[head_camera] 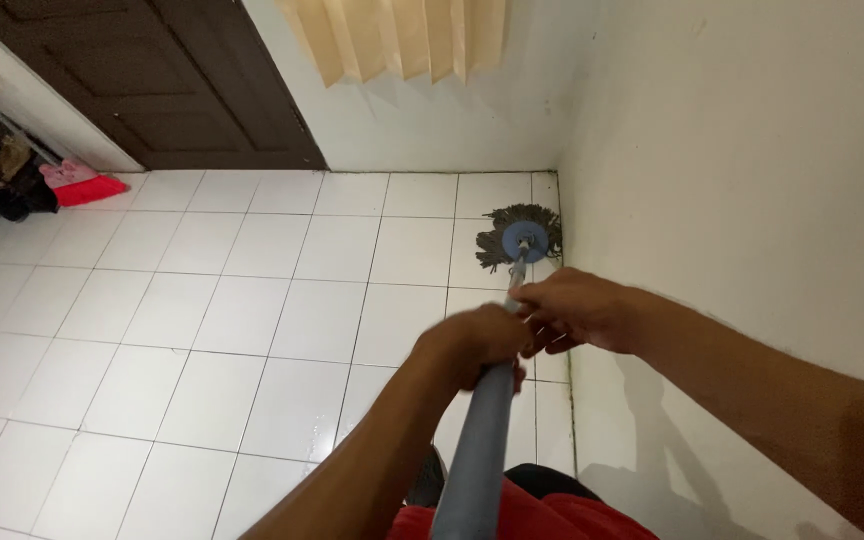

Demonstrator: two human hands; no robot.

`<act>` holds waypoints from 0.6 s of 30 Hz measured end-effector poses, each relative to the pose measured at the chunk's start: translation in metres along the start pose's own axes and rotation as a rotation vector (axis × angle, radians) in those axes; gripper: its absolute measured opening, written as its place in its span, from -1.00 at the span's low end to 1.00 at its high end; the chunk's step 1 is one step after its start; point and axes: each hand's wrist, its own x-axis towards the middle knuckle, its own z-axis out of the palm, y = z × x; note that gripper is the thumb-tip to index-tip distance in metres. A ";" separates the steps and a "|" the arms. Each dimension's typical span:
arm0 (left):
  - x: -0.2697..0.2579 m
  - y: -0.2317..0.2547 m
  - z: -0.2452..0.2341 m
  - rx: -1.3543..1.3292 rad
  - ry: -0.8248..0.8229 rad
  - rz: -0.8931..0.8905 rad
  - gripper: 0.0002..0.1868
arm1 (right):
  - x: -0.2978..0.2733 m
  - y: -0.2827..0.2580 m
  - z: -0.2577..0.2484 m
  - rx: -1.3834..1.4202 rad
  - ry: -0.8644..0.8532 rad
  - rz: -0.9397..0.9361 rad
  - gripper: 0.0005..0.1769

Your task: Mopping a tiled floor with a spin mop.

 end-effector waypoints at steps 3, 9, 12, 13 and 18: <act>-0.054 -0.003 0.005 0.095 0.032 -0.040 -0.76 | -0.005 0.000 0.012 -0.018 0.050 0.071 -0.45; -0.054 -0.011 0.006 0.015 0.033 -0.073 -0.77 | -0.011 0.001 0.019 -0.088 0.079 0.071 -0.50; -0.039 -0.004 0.006 -0.022 0.029 -0.017 -0.79 | -0.009 0.003 0.015 -0.091 0.093 0.017 -0.55; -0.032 -0.001 0.005 -0.022 0.025 -0.019 -0.79 | -0.009 0.002 0.013 -0.090 0.094 0.021 -0.55; 0.001 0.015 0.000 -0.079 0.041 -0.033 -0.77 | -0.007 -0.003 0.014 -0.086 0.061 0.047 -0.53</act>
